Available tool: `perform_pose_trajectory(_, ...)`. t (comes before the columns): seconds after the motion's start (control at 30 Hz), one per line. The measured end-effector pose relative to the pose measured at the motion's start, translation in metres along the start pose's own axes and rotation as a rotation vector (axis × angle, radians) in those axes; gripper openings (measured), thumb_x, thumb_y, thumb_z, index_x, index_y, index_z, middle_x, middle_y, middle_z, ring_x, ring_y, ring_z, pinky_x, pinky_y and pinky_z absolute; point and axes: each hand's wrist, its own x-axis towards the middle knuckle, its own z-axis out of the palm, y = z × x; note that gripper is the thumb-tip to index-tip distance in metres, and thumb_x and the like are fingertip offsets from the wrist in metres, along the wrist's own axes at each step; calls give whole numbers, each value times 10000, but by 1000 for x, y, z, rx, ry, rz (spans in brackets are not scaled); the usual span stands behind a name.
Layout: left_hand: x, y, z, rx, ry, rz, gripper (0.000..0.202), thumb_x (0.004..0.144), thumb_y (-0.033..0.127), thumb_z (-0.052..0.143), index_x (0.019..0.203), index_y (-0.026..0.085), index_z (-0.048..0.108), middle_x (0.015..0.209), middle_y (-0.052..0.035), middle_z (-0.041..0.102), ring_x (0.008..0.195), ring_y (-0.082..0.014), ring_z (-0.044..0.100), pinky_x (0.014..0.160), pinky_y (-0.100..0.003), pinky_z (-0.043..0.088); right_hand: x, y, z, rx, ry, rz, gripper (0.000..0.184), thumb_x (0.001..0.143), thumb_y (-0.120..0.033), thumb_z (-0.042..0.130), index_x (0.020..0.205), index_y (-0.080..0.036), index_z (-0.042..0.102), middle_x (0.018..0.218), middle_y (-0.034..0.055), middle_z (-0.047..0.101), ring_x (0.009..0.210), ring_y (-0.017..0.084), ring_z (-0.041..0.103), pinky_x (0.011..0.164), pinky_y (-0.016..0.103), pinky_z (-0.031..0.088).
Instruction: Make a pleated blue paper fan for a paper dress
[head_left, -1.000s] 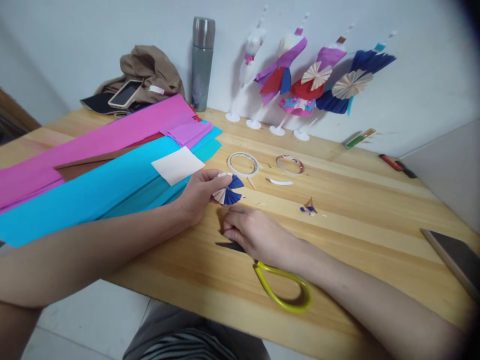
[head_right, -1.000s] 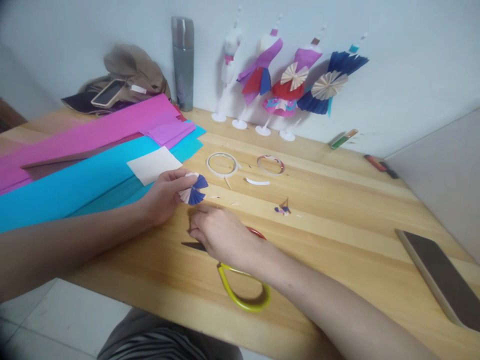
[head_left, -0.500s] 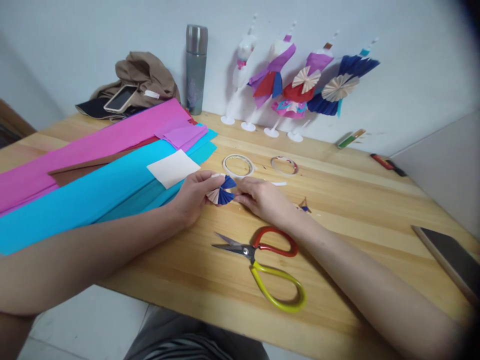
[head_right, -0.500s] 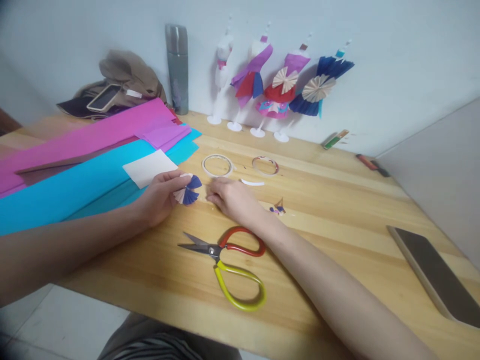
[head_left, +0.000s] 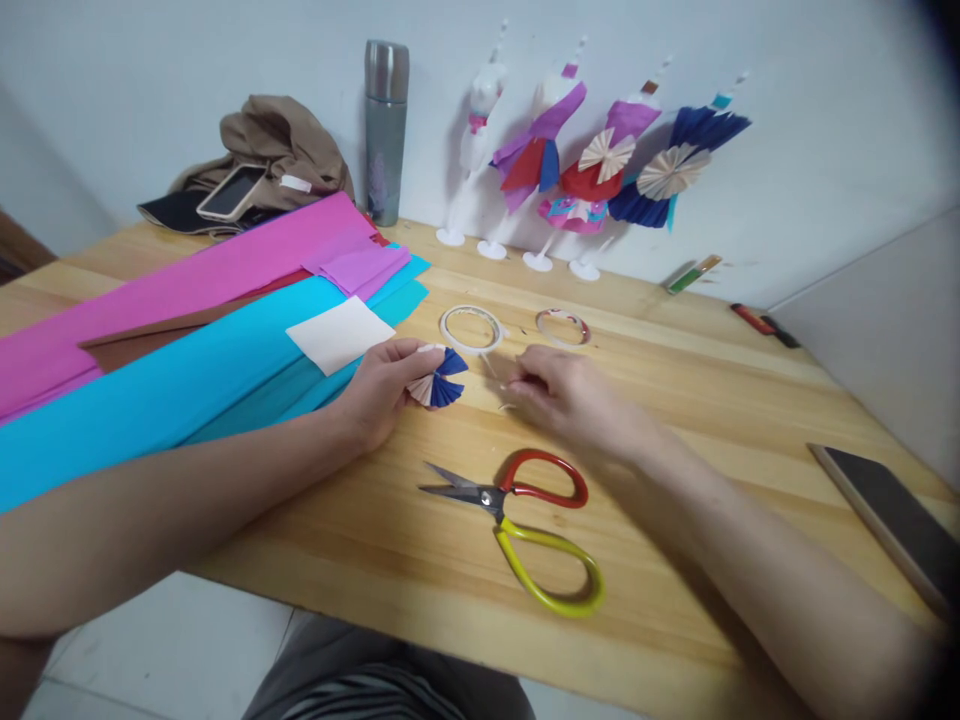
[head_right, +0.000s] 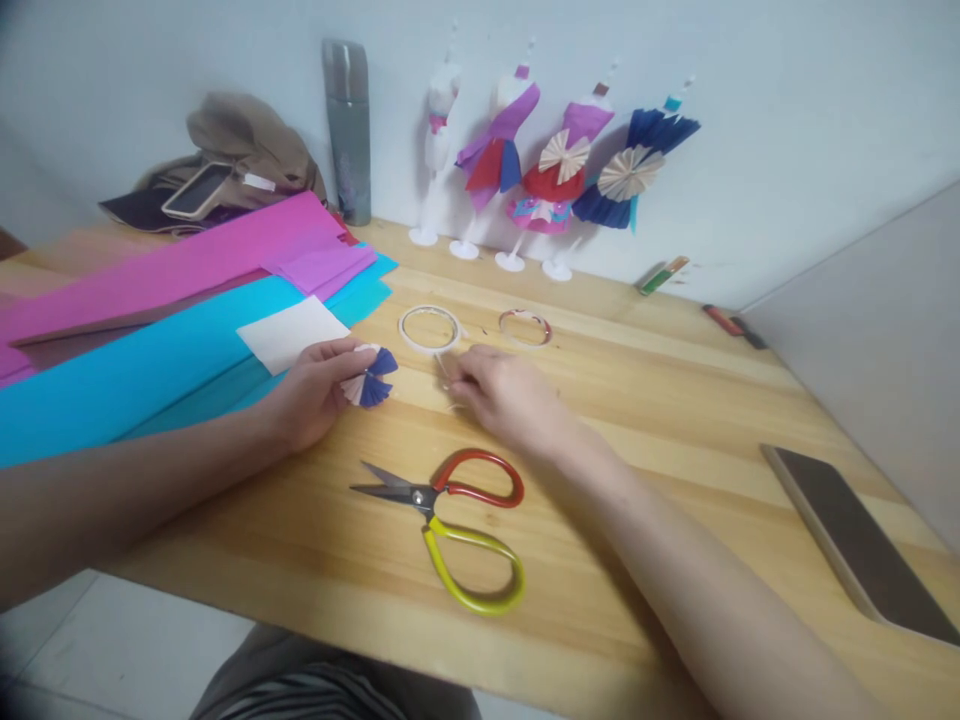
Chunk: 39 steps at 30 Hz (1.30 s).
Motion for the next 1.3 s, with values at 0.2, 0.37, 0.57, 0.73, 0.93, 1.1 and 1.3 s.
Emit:
perform_pose_trajectory(0.2, 1, -1, 0, -3, 4, 11, 281, 596, 358, 844, 662, 111, 727, 625, -53, 680, 557, -126, 590, 534, -244, 461, -14, 20, 13, 104, 20, -78, 103, 874, -128, 579, 790, -169, 622, 771, 43, 642, 732, 168, 583, 681, 267, 411)
perform_pose_trajectory(0.37, 1, -3, -1, 0, -5, 14, 275, 611, 362, 842, 666, 116, 731, 635, -56, 685, 574, -129, 597, 552, -246, 470, -12, 15, 23, 0, 76, -86, 129, 892, -145, 581, 773, -179, 616, 780, 56, 638, 706, 177, 576, 626, 270, 378)
perform_pose_trajectory(0.57, 2, -2, -1, 11, 12, 19, 298, 597, 373, 846, 658, 115, 709, 638, -48, 667, 579, -127, 578, 552, -253, 457, 12, 6, 26, 135, 145, -89, 135, 869, -120, 611, 757, -186, 647, 789, 41, 657, 731, 167, 595, 674, 265, 416)
perform_pose_trajectory(0.73, 3, -2, -2, -5, 2, 26, 287, 608, 364, 839, 657, 119, 697, 617, -27, 644, 563, -116, 552, 537, -247, 431, 25, -3, 32, 50, 43, -125, 152, 858, -75, 580, 769, -172, 657, 816, 58, 680, 738, 169, 603, 663, 263, 404)
perform_pose_trajectory(0.93, 4, 1, -4, -21, -18, 54, 259, 658, 358, 781, 607, 140, 651, 582, -12, 620, 515, -112, 519, 508, -252, 410, 38, -26, 34, 91, -33, -170, 125, 874, -118, 607, 849, -178, 713, 941, 69, 720, 836, 178, 637, 722, 270, 432)
perform_pose_trajectory(1.1, 4, 2, -4, 1, -1, 31, 230, 671, 346, 761, 614, 146, 661, 584, -19, 626, 524, -125, 534, 517, -262, 415, 28, -15, 12, 195, -190, -303, 152, 872, -110, 606, 772, -165, 706, 809, 58, 701, 717, 153, 618, 675, 267, 454)
perform_pose_trajectory(1.3, 3, 0, -3, 6, 1, 18, 242, 659, 354, 789, 672, 131, 695, 610, -37, 654, 553, -133, 567, 528, -256, 426, -3, -6, 1, 328, -291, -403, 185, 903, -150, 605, 730, -181, 662, 779, 42, 659, 717, 143, 613, 670, 256, 463)
